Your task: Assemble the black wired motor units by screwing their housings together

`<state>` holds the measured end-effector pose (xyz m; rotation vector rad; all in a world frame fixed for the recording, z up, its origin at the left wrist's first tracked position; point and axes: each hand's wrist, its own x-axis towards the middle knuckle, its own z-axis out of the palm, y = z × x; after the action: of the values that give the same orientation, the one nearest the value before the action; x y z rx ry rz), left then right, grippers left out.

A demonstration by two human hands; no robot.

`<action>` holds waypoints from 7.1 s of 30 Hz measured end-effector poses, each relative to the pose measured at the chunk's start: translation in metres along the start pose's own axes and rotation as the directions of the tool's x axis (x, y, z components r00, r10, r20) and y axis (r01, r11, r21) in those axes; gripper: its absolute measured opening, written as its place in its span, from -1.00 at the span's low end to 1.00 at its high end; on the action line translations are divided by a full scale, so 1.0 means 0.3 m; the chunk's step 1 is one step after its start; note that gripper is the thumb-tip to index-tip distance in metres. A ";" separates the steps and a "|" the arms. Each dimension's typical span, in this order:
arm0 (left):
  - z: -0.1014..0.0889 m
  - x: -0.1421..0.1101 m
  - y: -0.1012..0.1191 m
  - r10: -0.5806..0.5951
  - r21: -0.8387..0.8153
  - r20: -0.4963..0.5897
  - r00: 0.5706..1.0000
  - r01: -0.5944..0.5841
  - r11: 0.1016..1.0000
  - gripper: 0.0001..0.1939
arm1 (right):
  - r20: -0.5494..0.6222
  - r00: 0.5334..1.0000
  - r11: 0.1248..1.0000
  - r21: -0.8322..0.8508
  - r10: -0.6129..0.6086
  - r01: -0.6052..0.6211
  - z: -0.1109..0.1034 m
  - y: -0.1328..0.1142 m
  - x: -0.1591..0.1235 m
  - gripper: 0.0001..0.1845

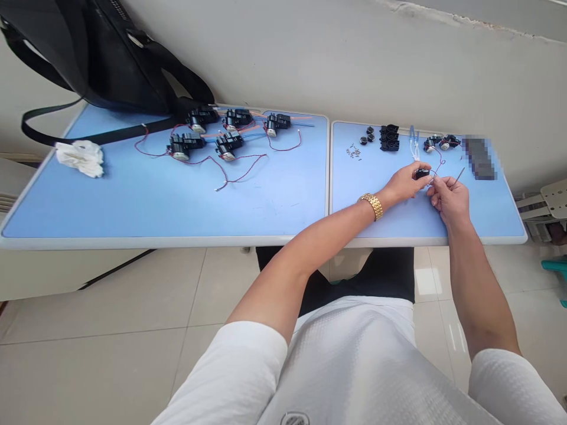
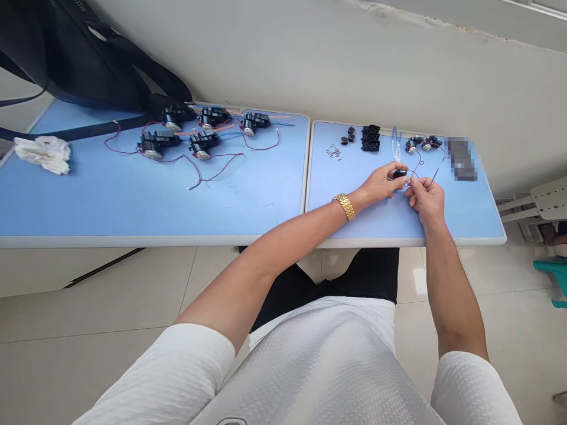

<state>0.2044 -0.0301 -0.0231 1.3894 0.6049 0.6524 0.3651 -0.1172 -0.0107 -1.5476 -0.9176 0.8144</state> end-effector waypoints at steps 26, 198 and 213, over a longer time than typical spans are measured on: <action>-0.220 -0.275 0.130 0.000 -0.126 -0.079 0.997 -0.010 0.992 -0.37 | -0.074 0.970 0.968 -0.074 0.233 -0.238 -0.093 0.012 0.044 -0.54; -0.527 -0.467 0.133 0.060 0.226 0.174 0.983 -0.099 0.969 -0.49 | 0.416 0.876 0.693 -0.557 -0.244 0.458 0.408 -0.258 0.085 -0.47; -0.509 -0.469 0.103 0.195 0.298 -0.039 0.980 -0.175 0.938 -0.55 | 0.403 0.890 0.623 -0.646 -0.212 0.441 0.402 -0.258 0.098 -0.65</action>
<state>-0.0048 -0.0261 -0.0051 1.7230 0.6488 0.7860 0.2630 -0.0293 0.0464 -1.8531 -1.8623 0.4037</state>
